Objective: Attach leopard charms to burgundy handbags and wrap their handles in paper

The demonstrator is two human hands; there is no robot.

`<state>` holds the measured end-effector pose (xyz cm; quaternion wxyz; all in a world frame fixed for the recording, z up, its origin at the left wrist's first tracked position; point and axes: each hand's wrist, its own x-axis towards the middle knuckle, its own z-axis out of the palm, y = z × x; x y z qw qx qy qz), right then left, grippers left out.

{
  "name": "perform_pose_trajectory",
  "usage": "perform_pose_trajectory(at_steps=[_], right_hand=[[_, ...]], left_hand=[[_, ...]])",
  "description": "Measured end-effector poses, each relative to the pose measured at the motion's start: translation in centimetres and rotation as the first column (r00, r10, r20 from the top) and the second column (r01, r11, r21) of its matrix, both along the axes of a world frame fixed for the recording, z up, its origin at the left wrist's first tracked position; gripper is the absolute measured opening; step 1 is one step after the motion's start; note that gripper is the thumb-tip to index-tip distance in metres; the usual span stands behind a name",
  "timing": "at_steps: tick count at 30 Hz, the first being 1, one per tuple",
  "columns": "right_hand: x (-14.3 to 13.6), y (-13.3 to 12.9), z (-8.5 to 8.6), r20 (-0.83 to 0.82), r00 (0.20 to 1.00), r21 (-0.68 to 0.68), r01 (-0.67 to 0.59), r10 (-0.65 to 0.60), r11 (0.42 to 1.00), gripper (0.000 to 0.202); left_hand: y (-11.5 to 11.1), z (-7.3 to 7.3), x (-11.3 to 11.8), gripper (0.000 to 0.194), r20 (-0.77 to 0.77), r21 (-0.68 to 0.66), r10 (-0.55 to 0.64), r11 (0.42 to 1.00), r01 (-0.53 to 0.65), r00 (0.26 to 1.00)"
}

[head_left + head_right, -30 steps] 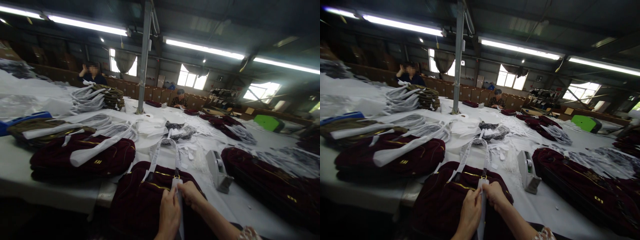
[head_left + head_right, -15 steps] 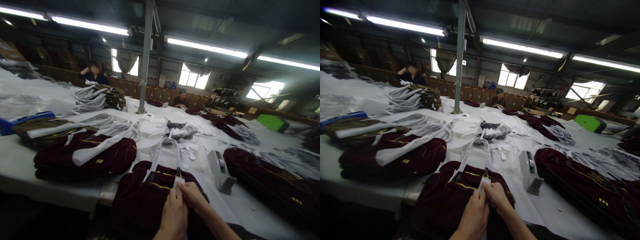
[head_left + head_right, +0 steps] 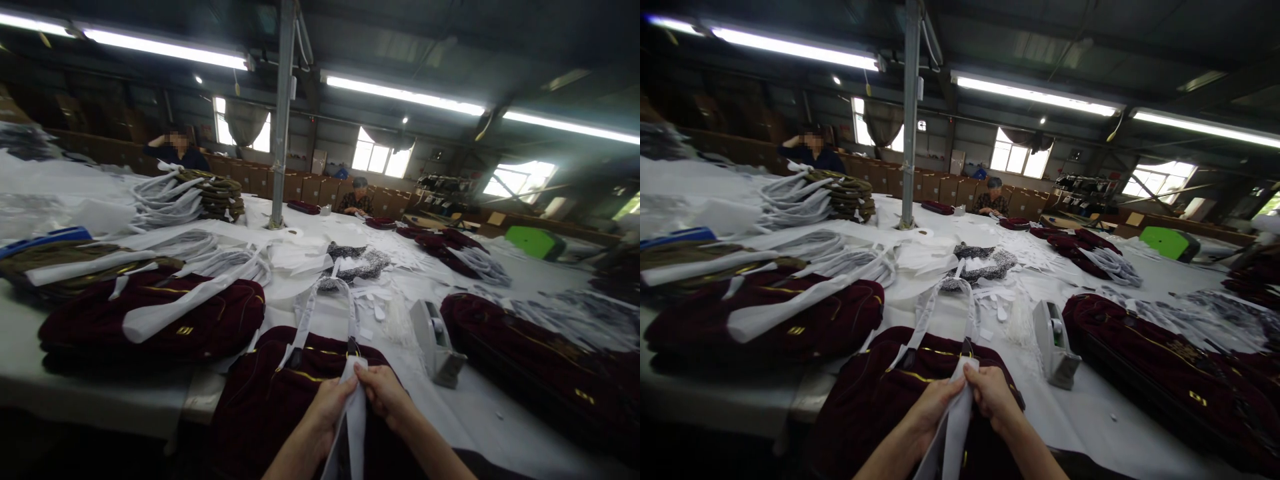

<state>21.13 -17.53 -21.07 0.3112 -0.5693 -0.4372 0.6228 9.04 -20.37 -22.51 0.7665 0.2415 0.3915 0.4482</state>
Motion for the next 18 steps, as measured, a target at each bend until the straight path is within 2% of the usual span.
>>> perform_pose_trajectory(at_steps=[3,6,10,16,18], right_hand=[[0.0,0.2,-0.5,-0.003,1.0,0.016,0.009,-0.009,1.0,0.045],[-0.1,0.2,-0.4,0.028,0.999,0.034,0.022,-0.023,0.999,0.047],[-0.2,-0.1,-0.1,0.174,0.983,0.06,0.044,-0.054,0.997,0.053],[-0.4,-0.1,-0.5,0.349,0.936,0.099,-0.072,0.033,0.992,0.056],[0.8,0.3,0.0,0.428,0.903,0.177,-0.105,0.019,0.979,0.055]], left_hand=[[0.1,0.1,0.0,0.037,0.0,-0.065,0.02,0.998,-0.02,1.0],[0.3,0.1,-0.1,0.031,-0.053,-0.052,0.038,0.998,-0.041,0.998],[0.4,-0.5,0.2,0.024,-0.1,-0.022,0.112,0.993,-0.115,0.989],[0.4,-1.3,0.7,0.016,-0.168,-0.016,0.19,0.981,-0.195,0.967],[0.3,-1.3,0.7,0.015,-0.186,-0.025,0.184,0.981,-0.192,0.965]])
